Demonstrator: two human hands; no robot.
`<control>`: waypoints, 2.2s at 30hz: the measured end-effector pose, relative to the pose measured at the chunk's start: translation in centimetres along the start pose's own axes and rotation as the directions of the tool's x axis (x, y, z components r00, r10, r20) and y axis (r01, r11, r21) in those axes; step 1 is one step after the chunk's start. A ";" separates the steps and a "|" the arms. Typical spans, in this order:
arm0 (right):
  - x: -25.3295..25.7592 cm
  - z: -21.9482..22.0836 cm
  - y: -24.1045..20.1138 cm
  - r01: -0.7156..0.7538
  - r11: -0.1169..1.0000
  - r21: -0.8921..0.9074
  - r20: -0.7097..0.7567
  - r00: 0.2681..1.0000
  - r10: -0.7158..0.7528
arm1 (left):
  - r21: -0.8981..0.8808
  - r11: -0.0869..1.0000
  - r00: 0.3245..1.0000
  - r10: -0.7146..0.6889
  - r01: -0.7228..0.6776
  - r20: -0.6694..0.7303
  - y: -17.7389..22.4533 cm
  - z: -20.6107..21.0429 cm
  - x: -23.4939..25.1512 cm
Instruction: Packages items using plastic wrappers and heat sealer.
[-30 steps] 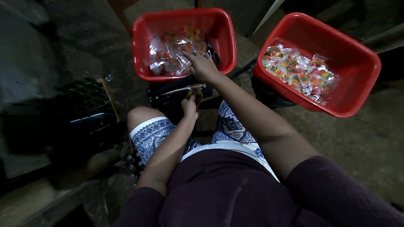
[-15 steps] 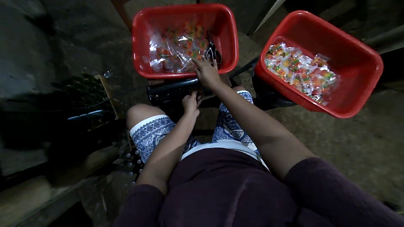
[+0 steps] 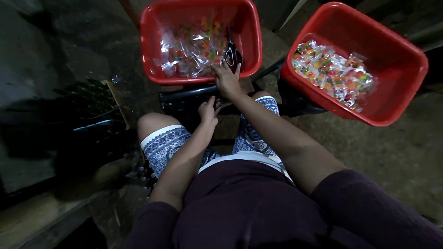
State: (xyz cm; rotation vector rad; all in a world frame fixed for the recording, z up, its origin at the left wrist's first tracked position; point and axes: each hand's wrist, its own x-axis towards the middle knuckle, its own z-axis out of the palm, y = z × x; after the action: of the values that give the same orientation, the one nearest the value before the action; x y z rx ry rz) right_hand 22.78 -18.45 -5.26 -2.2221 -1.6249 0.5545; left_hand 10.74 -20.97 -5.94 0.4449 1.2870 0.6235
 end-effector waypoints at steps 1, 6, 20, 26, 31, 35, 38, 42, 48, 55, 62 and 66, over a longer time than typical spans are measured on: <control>0.0 0.0 0.0 0.002 1.000 0.004 0.003 1.000 -0.002 | 0.004 1.000 1.000 -0.003 0.003 0.000 0.0 0.0 -0.1; -0.1 0.2 0.3 0.020 1.000 0.011 -0.023 1.000 -0.020 | 0.003 1.000 1.000 -0.008 0.008 0.002 0.0 0.0 -0.2; 0.0 -0.5 0.0 0.019 0.999 0.040 0.005 1.000 -0.019 | 0.024 1.000 1.000 0.005 -0.005 -0.008 -0.1 -0.1 -0.1; 0.1 -5.7 -2.1 0.104 0.932 0.348 -0.013 0.994 -0.106 | 0.014 0.996 0.996 0.084 -0.084 0.011 -0.2 0.0 -0.2; -1.8 -8.6 -2.1 0.234 0.757 0.611 -0.171 0.972 -0.162 | 0.108 0.982 0.979 0.135 -0.152 0.152 0.9 -0.9 -3.4; -6.5 -8.8 -0.9 0.142 0.588 0.796 -0.218 0.974 0.059 | 0.192 0.905 0.869 0.278 -0.380 0.409 2.8 -2.9 -7.9; -11.2 -8.4 -1.0 0.063 0.505 0.861 -0.110 0.992 0.064 | 0.145 0.845 0.778 0.389 -0.515 0.493 3.3 -4.6 -10.3; -15.8 -8.7 -2.9 0.095 0.479 0.873 -0.062 0.995 -0.084 | 0.098 0.812 0.720 0.446 -0.576 0.532 3.5 -6.0 -12.0; -17.0 -9.9 -4.9 0.202 0.511 0.836 -0.155 0.979 -0.133 | 0.027 0.824 0.698 0.461 -0.566 0.548 3.5 -6.5 -14.1; -17.8 -10.6 -6.0 0.114 0.488 0.865 -0.053 0.989 -0.137 | 0.041 0.999 0.805 -0.028 0.004 0.593 5.1 -7.2 -16.3; -17.8 -10.5 -6.5 0.104 0.468 0.877 -0.017 0.982 -0.186 | -0.108 0.976 0.788 -0.086 0.189 0.609 6.2 -6.9 -17.6; -17.5 -10.5 -5.9 0.143 0.472 0.870 -0.066 0.982 -0.175 | -0.186 0.979 0.826 0.170 -0.081 0.537 5.6 -6.7 -17.3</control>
State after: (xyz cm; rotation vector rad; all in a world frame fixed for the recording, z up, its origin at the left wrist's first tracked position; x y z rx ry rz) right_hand 18.30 -33.86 8.75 -1.2555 -1.1047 1.0729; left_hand 0.55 -28.24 8.83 0.5361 0.6529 0.6406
